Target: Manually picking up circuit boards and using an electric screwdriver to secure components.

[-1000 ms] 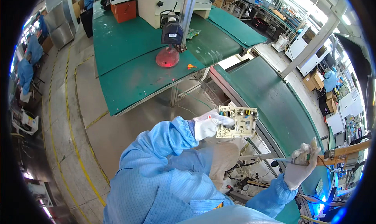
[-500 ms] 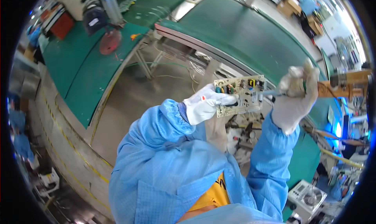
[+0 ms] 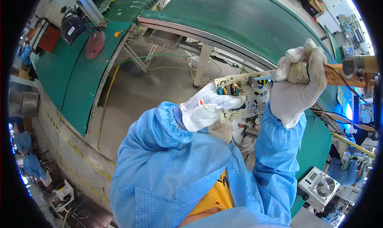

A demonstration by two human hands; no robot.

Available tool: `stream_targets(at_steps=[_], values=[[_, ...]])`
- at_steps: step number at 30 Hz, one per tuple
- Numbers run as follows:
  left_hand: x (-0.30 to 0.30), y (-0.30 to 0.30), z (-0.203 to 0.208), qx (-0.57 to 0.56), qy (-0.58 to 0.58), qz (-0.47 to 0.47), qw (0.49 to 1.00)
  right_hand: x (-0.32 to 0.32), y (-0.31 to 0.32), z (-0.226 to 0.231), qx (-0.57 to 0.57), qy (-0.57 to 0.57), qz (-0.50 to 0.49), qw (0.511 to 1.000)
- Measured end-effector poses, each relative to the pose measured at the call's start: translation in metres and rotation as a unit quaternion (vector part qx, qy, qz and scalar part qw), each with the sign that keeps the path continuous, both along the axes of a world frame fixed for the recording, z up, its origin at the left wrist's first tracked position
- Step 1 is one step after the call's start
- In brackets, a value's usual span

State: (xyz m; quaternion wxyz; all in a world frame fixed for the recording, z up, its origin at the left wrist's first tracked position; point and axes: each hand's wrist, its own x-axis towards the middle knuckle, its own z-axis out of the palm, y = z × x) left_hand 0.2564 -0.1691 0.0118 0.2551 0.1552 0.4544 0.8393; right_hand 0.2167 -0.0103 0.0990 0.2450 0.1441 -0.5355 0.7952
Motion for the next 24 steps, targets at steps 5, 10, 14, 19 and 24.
stream_targets(at_steps=[5, 10, 14, 19, 24], values=[[-0.002, 0.003, -0.019, -0.018, 0.051, 0.034, 0.998, 0.000, 0.002, 0.000, 0.035, 0.015, -0.003, 0.999], [-0.001, 0.001, -0.021, -0.023, 0.012, 0.014, 1.000, -0.003, 0.003, -0.007, 0.044, 0.034, -0.013, 0.998], [0.000, 0.001, -0.031, -0.073, 0.067, 0.033, 0.994, -0.004, 0.000, -0.009, 0.135, 0.090, -0.102, 0.982], [0.003, -0.009, -0.043, -0.123, 0.104, 0.044, 0.986, -0.003, 0.005, -0.004, 0.065, 0.072, -0.028, 0.995], [0.005, -0.011, -0.021, 0.017, -0.081, 0.032, 0.996, -0.008, 0.011, -0.009, 0.100, 0.058, -0.105, 0.988]])
